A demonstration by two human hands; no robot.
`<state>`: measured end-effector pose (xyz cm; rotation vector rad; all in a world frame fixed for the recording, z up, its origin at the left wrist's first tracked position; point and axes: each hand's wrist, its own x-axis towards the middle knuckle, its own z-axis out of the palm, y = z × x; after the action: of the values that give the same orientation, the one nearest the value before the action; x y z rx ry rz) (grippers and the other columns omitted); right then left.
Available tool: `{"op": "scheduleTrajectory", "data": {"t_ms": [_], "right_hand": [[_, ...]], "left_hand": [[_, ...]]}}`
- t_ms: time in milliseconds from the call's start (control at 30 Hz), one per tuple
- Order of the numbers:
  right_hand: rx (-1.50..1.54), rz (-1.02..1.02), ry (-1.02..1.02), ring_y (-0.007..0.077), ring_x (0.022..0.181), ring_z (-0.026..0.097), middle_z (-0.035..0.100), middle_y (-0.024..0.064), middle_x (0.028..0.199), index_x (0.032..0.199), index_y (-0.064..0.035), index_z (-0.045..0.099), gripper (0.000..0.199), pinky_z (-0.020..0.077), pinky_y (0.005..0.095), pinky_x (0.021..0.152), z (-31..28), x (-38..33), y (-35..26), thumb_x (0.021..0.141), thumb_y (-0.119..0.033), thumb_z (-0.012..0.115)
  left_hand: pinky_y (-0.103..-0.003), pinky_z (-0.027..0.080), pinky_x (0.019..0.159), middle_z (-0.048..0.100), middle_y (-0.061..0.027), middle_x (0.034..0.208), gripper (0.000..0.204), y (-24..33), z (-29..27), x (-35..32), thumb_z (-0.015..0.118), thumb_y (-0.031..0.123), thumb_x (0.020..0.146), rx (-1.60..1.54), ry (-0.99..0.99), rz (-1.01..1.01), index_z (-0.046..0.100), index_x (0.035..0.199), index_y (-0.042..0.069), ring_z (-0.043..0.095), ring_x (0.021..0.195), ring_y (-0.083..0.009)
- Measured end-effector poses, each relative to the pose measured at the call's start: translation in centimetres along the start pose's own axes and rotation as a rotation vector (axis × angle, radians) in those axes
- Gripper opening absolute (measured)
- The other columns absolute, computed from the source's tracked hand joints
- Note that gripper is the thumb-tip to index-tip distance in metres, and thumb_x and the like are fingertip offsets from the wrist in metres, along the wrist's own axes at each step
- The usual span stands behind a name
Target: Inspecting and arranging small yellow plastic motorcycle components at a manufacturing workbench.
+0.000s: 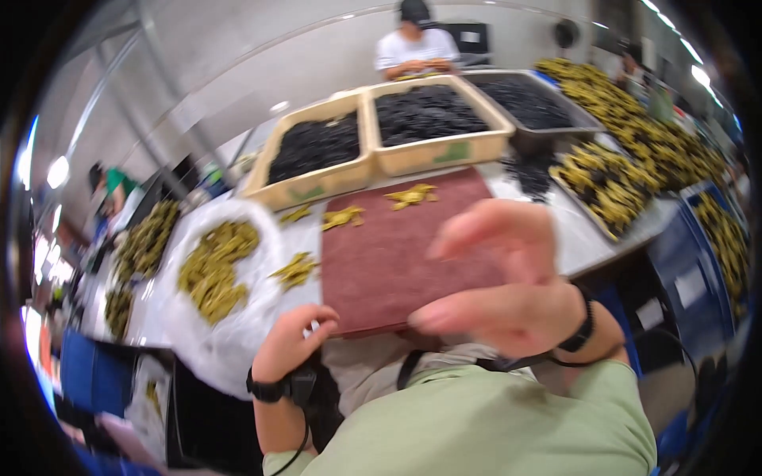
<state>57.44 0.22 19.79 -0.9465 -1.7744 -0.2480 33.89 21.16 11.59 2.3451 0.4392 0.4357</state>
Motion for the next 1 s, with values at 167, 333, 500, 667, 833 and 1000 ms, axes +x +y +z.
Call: {"op": "scheduleTrajectory", "data": {"t_ms": [167,333,500,667,833,1000], "right_hand": [[-0.087,0.055,-0.138,0.0227,0.095,0.052,0.044,0.0152,0.12,0.099,-0.0077,0.068,0.038,0.0465,0.0329,0.082,-0.9,-0.9,5.3,0.071,0.011,0.05],[-0.106,0.083,-0.244,0.021,0.092,0.053,0.047,0.014,0.117,0.096,-0.0057,0.068,0.039,0.0476,0.0298,0.078,-1.8,-0.2,9.2,0.068,0.015,0.05],[-0.089,0.193,-0.231,0.0204,0.089,0.055,0.048,0.0134,0.115,0.094,-0.0049,0.067,0.042,0.0483,0.0277,0.074,-2.2,0.4,13.9,0.064,0.018,0.05],[-0.143,0.281,-0.205,0.0214,0.086,0.056,0.051,0.0124,0.111,0.094,-0.0036,0.066,0.039,0.0484,0.0293,0.073,-2.4,0.7,17.4,0.065,0.018,0.052],[-0.091,0.383,-0.17,0.0224,0.087,0.057,0.054,0.011,0.104,0.094,-0.0017,0.064,0.028,0.0478,0.0289,0.073,-2.5,0.5,20.1,0.073,0.014,0.055],[-0.075,0.561,-0.235,0.0267,0.089,0.059,0.059,0.0119,0.1,0.099,-0.0007,0.063,0.024,0.0485,0.032,0.075,-2.3,-0.6,23.5,0.08,0.009,0.052]], "left_hand": [[-0.036,0.048,0.069,0.064,-0.0164,0.084,0.018,-5.2,-5.7,-2.7,0.062,0.01,0.083,0.341,0.435,-0.29,0.063,0.099,0.001,0.063,0.077,-0.029],[-0.041,0.049,0.08,0.065,-0.0173,0.095,0.025,-13.8,-10.7,-2.1,0.06,0.004,0.079,0.554,0.454,-0.635,0.064,0.104,0.003,0.061,0.087,-0.0324],[-0.044,0.045,0.092,0.065,-0.0064,0.108,0.042,-17.9,-11.3,0.0,0.064,0.003,0.069,0.769,0.125,-0.801,0.065,0.11,0.015,0.052,0.111,-0.0308],[-0.045,0.045,0.086,0.068,-0.0068,0.098,0.033,-20.3,-12.7,0.8,0.069,0.013,0.066,0.892,0.022,-0.742,0.071,0.099,0.017,0.057,0.099,-0.0298],[-0.043,0.035,0.094,0.066,-0.0116,0.103,0.041,-19.4,-14.5,0.7,0.072,0.021,0.068,0.615,0.356,-0.684,0.065,0.107,0.009,0.058,0.103,-0.0296],[-0.041,0.041,0.088,0.061,-0.0171,0.102,0.038,-16.3,-14.8,2.9,0.065,0.013,0.076,0.639,0.605,-0.523,0.059,0.112,0.001,0.055,0.094,-0.0344]]}}
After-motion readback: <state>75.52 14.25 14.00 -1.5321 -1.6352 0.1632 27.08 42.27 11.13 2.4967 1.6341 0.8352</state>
